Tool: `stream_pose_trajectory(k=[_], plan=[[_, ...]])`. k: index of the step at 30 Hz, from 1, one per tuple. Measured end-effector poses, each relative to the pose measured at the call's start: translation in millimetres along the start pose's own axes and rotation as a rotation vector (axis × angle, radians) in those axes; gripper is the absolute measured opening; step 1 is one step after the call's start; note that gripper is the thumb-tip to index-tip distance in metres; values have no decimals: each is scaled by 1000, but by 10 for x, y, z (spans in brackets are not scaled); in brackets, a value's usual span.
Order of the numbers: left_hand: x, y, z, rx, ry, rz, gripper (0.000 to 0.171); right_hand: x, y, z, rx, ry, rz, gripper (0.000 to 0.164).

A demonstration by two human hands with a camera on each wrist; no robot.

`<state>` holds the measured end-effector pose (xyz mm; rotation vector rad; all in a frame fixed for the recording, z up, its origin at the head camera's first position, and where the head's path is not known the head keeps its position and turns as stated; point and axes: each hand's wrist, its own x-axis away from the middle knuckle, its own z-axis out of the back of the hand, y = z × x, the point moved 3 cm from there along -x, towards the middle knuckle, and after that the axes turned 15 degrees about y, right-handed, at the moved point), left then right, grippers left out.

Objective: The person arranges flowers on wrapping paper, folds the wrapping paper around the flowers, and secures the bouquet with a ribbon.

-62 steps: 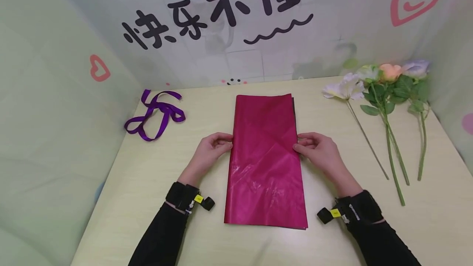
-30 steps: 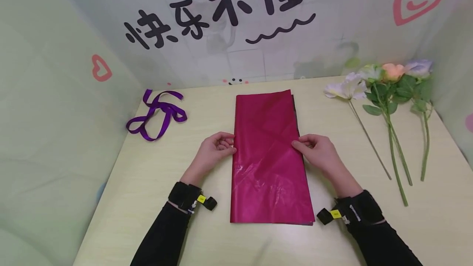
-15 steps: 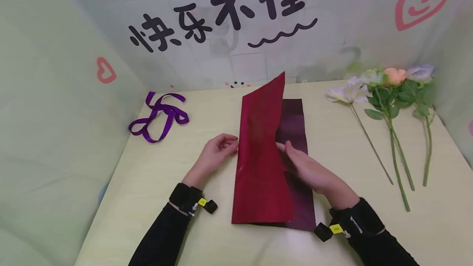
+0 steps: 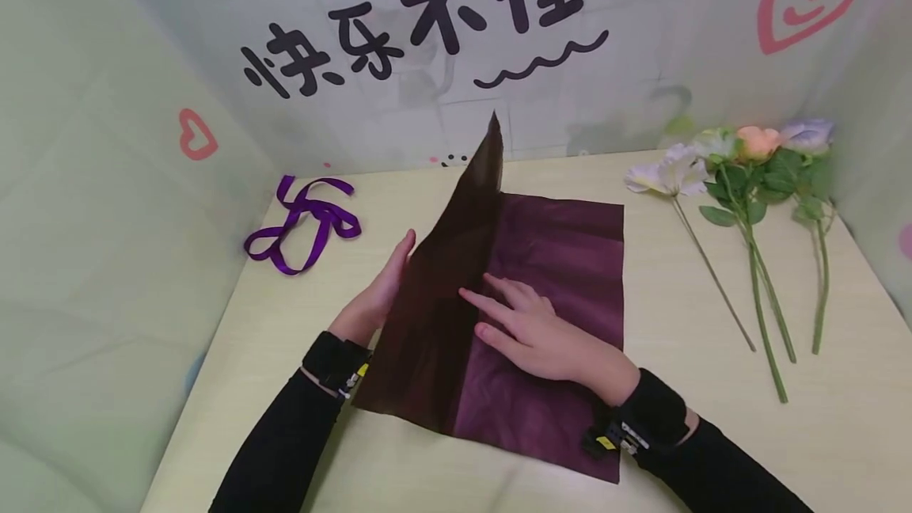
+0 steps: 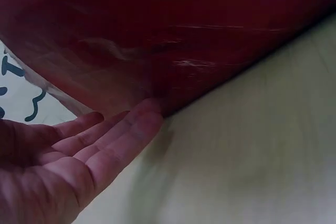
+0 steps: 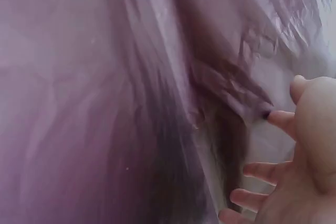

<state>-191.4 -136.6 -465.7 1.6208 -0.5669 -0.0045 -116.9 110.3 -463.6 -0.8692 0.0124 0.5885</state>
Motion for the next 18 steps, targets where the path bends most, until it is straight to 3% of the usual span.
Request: stream_pose_trajectory(k=[4, 10, 14, 18], plan=[[71, 145, 128, 9, -18, 4, 93, -14, 22, -22, 98, -18, 7, 58], [125, 284, 377, -28, 27, 8, 97, 42, 88, 16, 246, -60, -11, 67], [115, 318, 555, -73, 98, 9, 88, 80, 138, 58, 312, -86, 9, 72], [54, 295, 744, -165, 237, -30, 62, 94, 188, 142, 325, -96, 5, 72]])
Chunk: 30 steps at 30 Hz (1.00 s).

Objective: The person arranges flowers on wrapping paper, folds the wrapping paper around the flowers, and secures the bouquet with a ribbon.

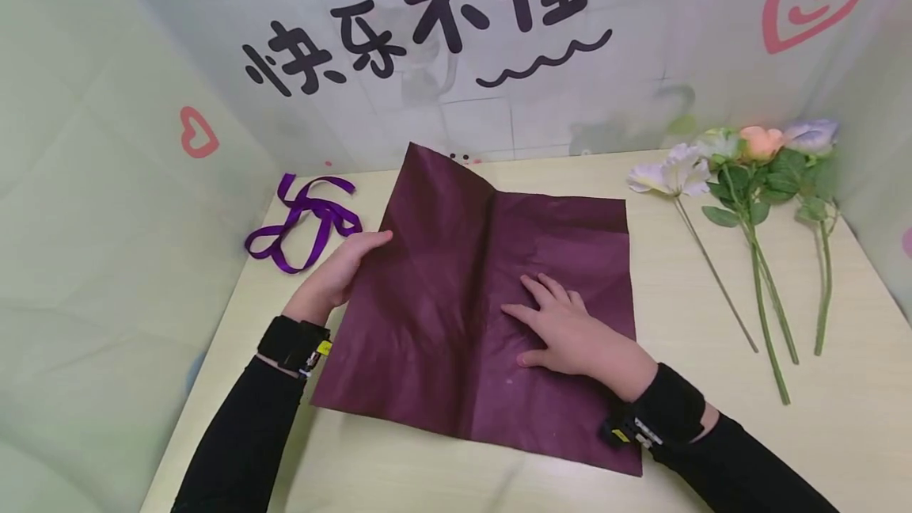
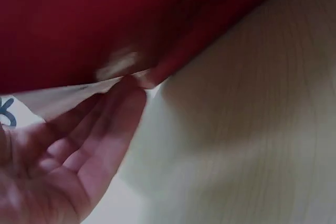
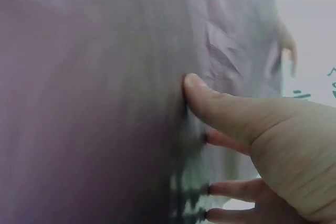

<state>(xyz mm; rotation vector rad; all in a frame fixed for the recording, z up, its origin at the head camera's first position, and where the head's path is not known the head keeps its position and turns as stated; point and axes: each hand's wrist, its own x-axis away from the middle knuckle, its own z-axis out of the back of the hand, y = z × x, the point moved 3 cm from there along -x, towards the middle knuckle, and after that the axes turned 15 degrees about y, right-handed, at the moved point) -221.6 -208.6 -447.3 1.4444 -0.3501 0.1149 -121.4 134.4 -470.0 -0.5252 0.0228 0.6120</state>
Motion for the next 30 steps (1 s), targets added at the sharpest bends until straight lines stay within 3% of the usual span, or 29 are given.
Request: stream_pose_trajectory(k=[3, 6, 8, 12, 16, 18, 20, 22, 24, 26, 27, 30], plan=[[-70, -63, 80, -94, 106, -39, 38, 21, 64, 76, 16, -5, -16, 72], [-95, -146, 116, -186, 163, -14, 22, 39, 143, 152, 53, -9, -50, 71], [-95, -207, 120, -255, 162, 29, 18, 50, 210, 201, 92, -12, -94, 72], [-54, -304, 104, -409, 97, 134, 28, 77, 347, 301, 155, -2, -212, 76], [-3, -299, 78, -577, 71, 157, 36, 116, 406, 391, 197, 45, -273, 75], [13, -242, 63, -711, 114, 101, 38, 125, 374, 415, 187, 101, -251, 69], [23, -148, 42, -859, 209, -4, 39, 126, 302, 412, 158, 162, -205, 62], [12, -53, -2, -975, 319, -144, 36, 122, 197, 380, 129, 199, -165, 60], [-21, 25, -82, -1038, 370, -314, 33, 125, 88, 325, 110, 184, -168, 65], [-62, 70, -193, -1070, 326, -485, 37, 125, 4, 249, 112, 139, -198, 74], [-85, 75, -253, -1088, 268, -548, 42, 127, -25, 213, 119, 116, -211, 78], [-170, 43, -368, -1172, 76, -646, 57, 112, -53, 124, 125, 80, -246, 83]])
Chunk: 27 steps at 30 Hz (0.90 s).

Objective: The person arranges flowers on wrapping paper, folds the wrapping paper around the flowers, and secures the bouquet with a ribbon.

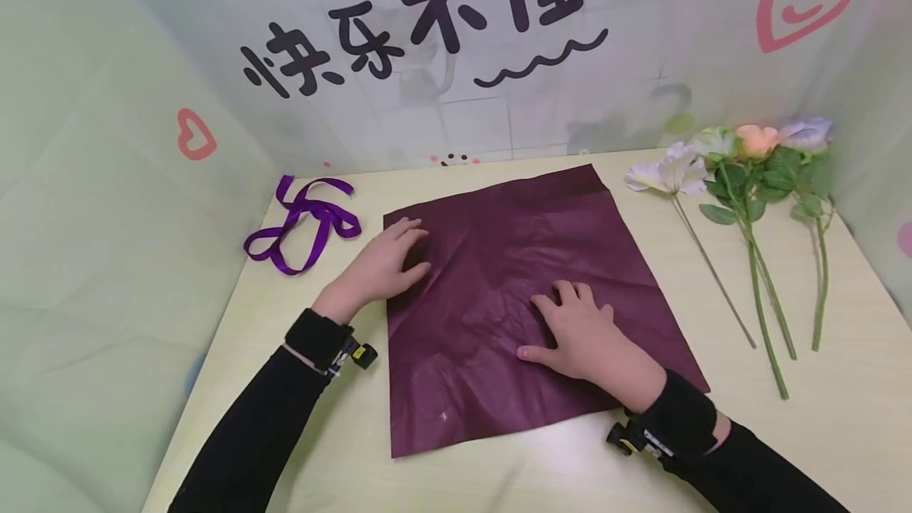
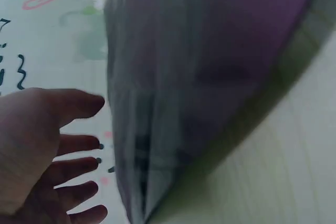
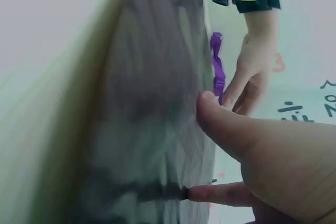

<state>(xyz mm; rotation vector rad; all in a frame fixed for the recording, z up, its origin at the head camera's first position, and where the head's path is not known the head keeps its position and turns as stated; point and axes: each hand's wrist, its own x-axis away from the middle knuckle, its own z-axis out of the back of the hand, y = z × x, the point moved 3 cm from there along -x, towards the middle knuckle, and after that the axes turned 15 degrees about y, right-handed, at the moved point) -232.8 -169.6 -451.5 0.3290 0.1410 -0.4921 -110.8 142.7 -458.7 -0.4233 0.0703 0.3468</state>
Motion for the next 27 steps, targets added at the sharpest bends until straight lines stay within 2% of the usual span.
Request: stream_pose_trajectory(k=[3, 6, 9, 11, 14, 16, 18, 20, 22, 24, 27], plan=[[-12, -33, -103, -39, -116, -38, 65, -25, 21, -34, 1, 6, -5, 85], [19, -65, -151, -65, -174, -31, 67, -44, 84, -34, 10, 12, -10, 88], [66, -19, -129, -88, -190, -29, 66, -58, 170, -15, 34, 12, -24, 90], [100, 43, -96, -133, -177, -53, 61, -72, 220, 3, 49, 9, -37, 90], [150, 151, -27, -197, -154, -82, 42, -90, 268, 30, 71, -5, -63, 87], [176, 216, 18, -210, -149, -77, 35, -100, 279, 41, 80, -15, -85, 86], [189, 272, 54, -188, -170, -49, 41, -107, 278, 41, 83, -26, -116, 88], [196, 325, 79, -135, -220, -18, 47, -118, 264, 28, 80, -34, -145, 93], [200, 368, 84, -76, -287, -2, 50, -133, 247, 9, 72, -37, -170, 97], [191, 397, 83, -18, -326, 0, 48, -151, 234, -11, 69, -37, -181, 100], [141, 395, 63, 25, -303, -24, 40, -170, 240, -35, 64, -57, -183, 103]])
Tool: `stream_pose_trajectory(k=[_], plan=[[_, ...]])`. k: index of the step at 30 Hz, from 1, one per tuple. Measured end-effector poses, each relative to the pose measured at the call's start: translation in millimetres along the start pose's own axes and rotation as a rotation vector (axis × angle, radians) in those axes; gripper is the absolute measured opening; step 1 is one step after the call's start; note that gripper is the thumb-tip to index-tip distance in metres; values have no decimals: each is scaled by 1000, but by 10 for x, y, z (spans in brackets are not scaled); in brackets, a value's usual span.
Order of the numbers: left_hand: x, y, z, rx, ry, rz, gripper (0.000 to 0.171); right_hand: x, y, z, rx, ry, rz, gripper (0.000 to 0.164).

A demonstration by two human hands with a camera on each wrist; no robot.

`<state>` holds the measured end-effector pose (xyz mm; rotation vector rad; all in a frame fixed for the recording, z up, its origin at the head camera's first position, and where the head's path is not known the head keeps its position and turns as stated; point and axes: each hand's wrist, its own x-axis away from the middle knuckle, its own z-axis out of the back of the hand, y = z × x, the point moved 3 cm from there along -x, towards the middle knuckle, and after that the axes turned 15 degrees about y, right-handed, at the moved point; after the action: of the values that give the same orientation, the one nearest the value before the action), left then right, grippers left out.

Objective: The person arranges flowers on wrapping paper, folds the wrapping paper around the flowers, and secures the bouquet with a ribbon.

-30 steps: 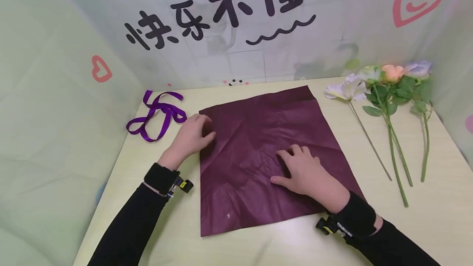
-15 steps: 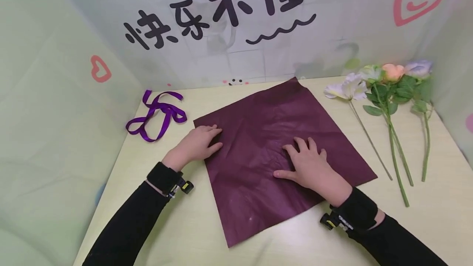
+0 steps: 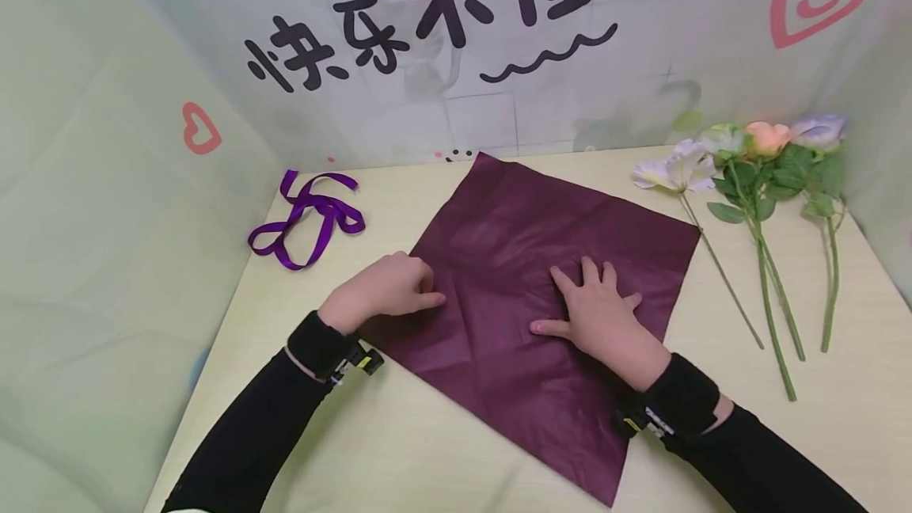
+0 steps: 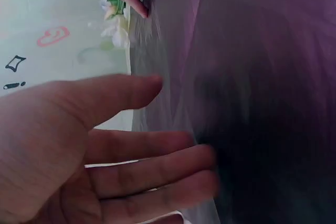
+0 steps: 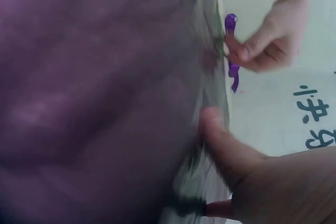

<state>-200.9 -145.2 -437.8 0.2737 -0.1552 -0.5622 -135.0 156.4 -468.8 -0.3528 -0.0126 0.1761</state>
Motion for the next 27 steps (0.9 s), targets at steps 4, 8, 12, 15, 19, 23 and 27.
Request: stream_pose_trajectory(k=[4, 8, 12, 15, 19, 23, 27], plan=[[-100, -59, 3, -47, 85, -83, 27, -36, 25, -12, -17, -44, 50, 107], [-161, -136, 4, -67, 62, -113, 57, -92, 68, 16, -55, -90, 138, 105], [-180, -209, -27, -34, -7, -110, 76, -126, 127, 90, -69, -154, 250, 97], [-172, -247, -84, -28, -31, -151, 79, -117, 156, 134, -84, -193, 350, 89], [-153, -290, -169, -18, -56, -184, 85, -108, 169, 156, -113, -223, 429, 83], [-126, -344, -205, 3, -87, -142, 95, -118, 164, 166, -104, -204, 433, 78], [-117, -358, -181, -3, -101, -87, 100, -128, 211, 211, -38, -124, 397, 70]])
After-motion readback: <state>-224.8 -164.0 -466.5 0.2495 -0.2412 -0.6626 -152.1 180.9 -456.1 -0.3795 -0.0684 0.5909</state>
